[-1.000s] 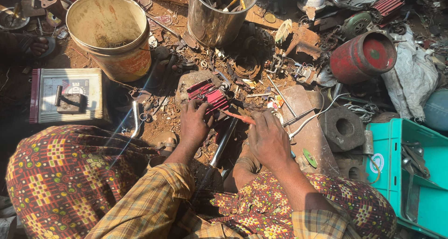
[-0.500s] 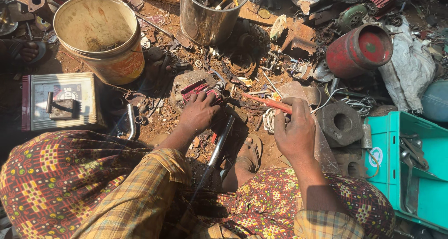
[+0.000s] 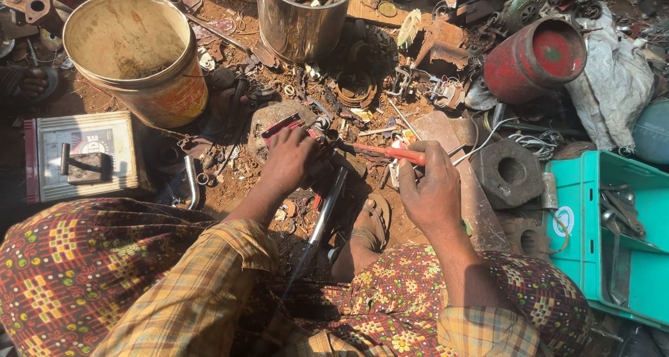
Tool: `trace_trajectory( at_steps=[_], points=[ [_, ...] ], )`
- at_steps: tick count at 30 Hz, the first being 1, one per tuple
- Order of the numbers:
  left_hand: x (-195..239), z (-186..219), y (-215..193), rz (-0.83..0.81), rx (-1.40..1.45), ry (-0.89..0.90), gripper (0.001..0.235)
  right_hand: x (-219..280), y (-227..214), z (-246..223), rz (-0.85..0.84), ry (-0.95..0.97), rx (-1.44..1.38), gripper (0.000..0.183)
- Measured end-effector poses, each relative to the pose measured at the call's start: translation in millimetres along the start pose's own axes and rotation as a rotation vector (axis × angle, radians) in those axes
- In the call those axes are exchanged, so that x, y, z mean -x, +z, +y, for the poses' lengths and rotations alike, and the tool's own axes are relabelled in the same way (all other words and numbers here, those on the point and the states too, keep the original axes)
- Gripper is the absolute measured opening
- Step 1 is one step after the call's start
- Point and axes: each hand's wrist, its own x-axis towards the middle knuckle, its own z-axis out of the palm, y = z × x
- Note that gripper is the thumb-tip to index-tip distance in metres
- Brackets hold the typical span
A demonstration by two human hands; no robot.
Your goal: The person sits on the ground and uses a screwdriver to pry and scrape a red motor casing component. They flip the part over and continue scraping the inner surface, then briefly use a hammer to tap the part before resuming scraping.
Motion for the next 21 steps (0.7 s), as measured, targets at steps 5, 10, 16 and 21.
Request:
trace_trajectory(
  at_steps=[5, 10, 16, 21],
  points=[
    [26, -14, 19, 0.627, 0.467, -0.771, 0.051, 10, 12, 1, -0.133, 0.349, -0.072, 0.02],
    [52, -10, 54, 0.442, 0.961, -0.955, 0.055, 16, 33, 5, -0.182, 0.452, -0.26, 0.017],
    [49, -3, 78, 0.27, 1.001, -0.788, 0.056, 30, 50, 13, -0.22, 0.427, -0.244, 0.018],
    [49, -4, 71, 0.21, 0.914, -0.77, 0.056, 41, 54, 7, -0.227, 0.432, -0.211, 0.018]
  ],
)
